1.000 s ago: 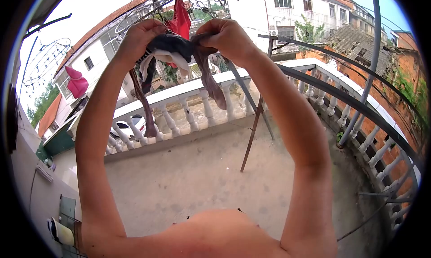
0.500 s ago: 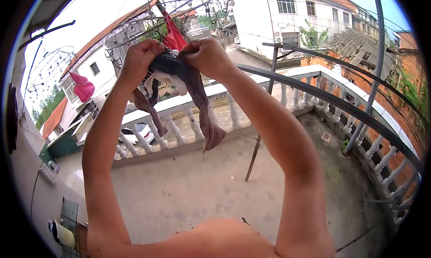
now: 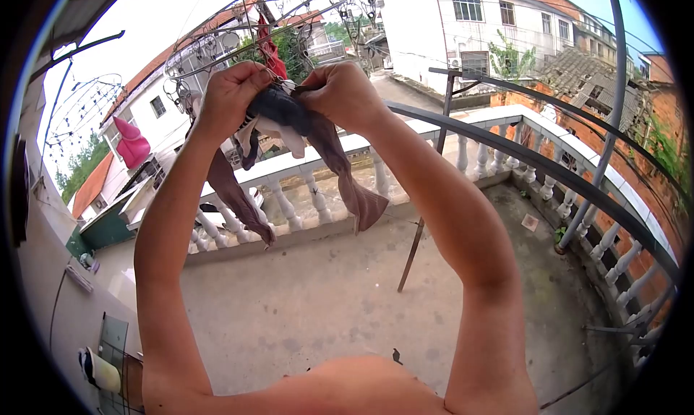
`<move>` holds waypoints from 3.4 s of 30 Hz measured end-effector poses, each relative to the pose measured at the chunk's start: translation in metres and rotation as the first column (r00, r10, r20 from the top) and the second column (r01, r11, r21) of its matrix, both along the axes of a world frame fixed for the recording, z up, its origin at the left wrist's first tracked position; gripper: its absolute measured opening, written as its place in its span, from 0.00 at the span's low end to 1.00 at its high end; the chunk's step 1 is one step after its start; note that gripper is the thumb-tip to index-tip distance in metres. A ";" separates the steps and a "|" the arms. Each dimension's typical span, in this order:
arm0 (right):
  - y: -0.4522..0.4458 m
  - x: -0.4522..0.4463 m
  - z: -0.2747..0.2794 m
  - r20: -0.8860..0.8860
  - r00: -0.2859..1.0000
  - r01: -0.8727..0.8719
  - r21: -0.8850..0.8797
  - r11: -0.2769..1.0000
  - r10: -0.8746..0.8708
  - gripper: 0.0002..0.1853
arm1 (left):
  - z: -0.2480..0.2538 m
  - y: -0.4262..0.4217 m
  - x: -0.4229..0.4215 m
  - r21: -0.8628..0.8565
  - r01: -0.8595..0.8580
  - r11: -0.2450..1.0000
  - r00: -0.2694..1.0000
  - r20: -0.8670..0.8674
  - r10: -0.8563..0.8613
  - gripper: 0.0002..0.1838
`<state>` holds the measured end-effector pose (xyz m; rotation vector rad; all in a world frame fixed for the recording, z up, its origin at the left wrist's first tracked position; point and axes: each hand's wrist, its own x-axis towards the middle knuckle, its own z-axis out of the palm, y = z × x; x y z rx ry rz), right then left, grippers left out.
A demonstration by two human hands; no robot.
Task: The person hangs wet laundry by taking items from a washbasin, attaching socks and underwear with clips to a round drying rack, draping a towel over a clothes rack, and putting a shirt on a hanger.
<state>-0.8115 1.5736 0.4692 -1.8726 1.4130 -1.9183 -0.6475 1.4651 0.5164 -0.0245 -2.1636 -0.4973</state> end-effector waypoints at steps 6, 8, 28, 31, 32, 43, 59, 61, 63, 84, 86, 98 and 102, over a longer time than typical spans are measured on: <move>0.003 0.002 0.007 -0.050 0.999 0.004 0.025 1.000 -0.003 0.08 | 0.009 0.004 0.003 -0.042 0.012 0.999 1.000 0.011 -0.012 0.09; 0.005 0.001 0.008 -0.139 0.990 0.022 -0.052 0.998 -0.029 0.08 | 0.012 0.007 0.006 -0.055 0.013 0.998 1.000 0.016 -0.012 0.09; 0.056 0.041 -0.028 -0.090 0.971 0.191 -0.254 0.948 -0.219 0.16 | -0.051 0.029 0.092 0.710 0.393 0.584 0.919 -0.329 -0.218 0.17; 0.082 0.075 -0.051 -0.304 0.943 0.063 -0.244 0.968 -0.138 0.17 | -0.103 0.030 0.108 0.836 0.483 0.260 0.873 -0.437 -0.215 0.16; 0.087 0.086 -0.053 -0.379 0.917 0.026 -0.252 0.967 -0.123 0.17 | -0.119 0.037 0.110 0.831 0.534 0.155 0.819 -0.462 -0.341 0.19; 0.096 0.087 -0.108 -0.432 0.901 0.127 0.144 0.981 -0.053 0.28 | -0.276 0.069 0.078 0.539 0.754 -0.375 0.242 -0.758 -0.606 0.19; 0.096 0.035 -0.159 0.625 0.780 -0.347 0.392 0.852 0.030 0.11 | -0.275 0.125 0.059 0.664 0.534 -0.524 0.561 -0.742 -0.367 0.39; 0.094 0.029 -0.162 0.609 0.793 -0.317 0.414 0.853 -0.001 0.11 | -0.283 0.117 0.054 0.724 0.511 -0.463 0.624 -0.683 -0.379 0.32; 0.091 0.019 -0.169 0.574 0.819 -0.286 0.436 0.853 -0.019 0.11 | -0.284 0.112 0.049 0.726 0.456 -0.515 0.631 -0.672 -0.387 0.18; 0.089 -0.045 -0.187 0.618 0.713 0.081 0.397 0.914 -0.331 0.16 | -0.322 0.045 0.015 0.924 0.232 -0.305 0.685 -0.377 -0.623 0.20; 0.094 -0.050 -0.201 0.606 0.708 0.097 0.427 0.899 -0.364 0.15 | -0.325 0.037 0.014 0.923 0.187 -0.336 0.736 -0.358 -0.575 0.16; 0.070 0.010 -0.223 0.031 0.998 -0.058 0.482 0.874 0.049 0.15 | -0.324 0.031 -0.022 0.862 0.269 -0.430 0.591 -0.500 -0.633 0.09; 0.063 -0.011 -0.230 -0.152 0.984 -0.014 0.424 0.906 0.087 0.15 | -0.316 0.041 -0.031 0.887 0.245 -0.391 0.698 -0.441 -0.564 0.11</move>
